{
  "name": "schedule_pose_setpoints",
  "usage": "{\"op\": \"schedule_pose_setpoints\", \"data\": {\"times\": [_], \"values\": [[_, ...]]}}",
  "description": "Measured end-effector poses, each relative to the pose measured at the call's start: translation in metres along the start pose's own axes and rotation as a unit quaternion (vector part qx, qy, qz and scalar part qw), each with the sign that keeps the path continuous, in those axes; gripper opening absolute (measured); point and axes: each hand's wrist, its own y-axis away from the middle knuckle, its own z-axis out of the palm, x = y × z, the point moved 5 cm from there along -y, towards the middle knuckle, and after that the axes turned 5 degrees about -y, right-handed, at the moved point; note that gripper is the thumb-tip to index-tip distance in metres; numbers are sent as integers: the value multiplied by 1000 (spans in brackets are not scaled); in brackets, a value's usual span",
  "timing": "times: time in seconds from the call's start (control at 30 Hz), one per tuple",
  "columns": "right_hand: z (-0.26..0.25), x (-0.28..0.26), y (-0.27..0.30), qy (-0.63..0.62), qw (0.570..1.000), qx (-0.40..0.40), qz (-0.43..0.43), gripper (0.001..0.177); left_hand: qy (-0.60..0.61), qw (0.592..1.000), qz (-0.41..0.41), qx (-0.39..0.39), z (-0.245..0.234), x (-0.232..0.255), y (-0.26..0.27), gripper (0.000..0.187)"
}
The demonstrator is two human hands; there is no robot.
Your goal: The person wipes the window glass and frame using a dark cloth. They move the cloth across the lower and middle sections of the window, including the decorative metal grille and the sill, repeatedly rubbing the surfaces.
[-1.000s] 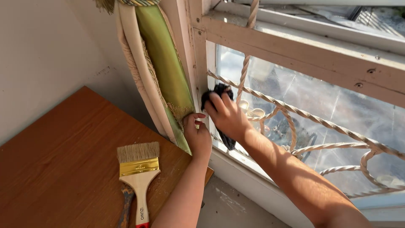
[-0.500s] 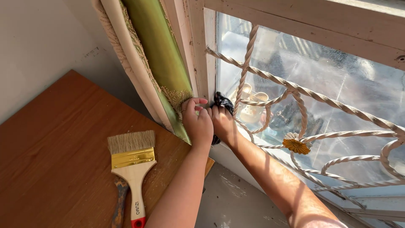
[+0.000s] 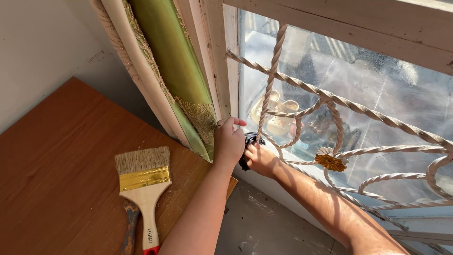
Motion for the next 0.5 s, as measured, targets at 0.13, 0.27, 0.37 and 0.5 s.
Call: {"op": "schedule_pose_setpoints", "data": {"times": [0.13,0.27,0.37,0.5], "values": [[-85,-21,18,69,995,-53,48,9,14,1000,-1,-2,-2,9,4,31],[-94,-19,2,72,993,22,92,12,14,1000,6,-2,-2,13,5,30],[-59,-2,-38,133,983,-1,126,14,14,1000,0,-4,-6,14,7,30],[91,33,-18,60,956,74,278,20,34,999,-13,-5,-10,19,10,26]]}}
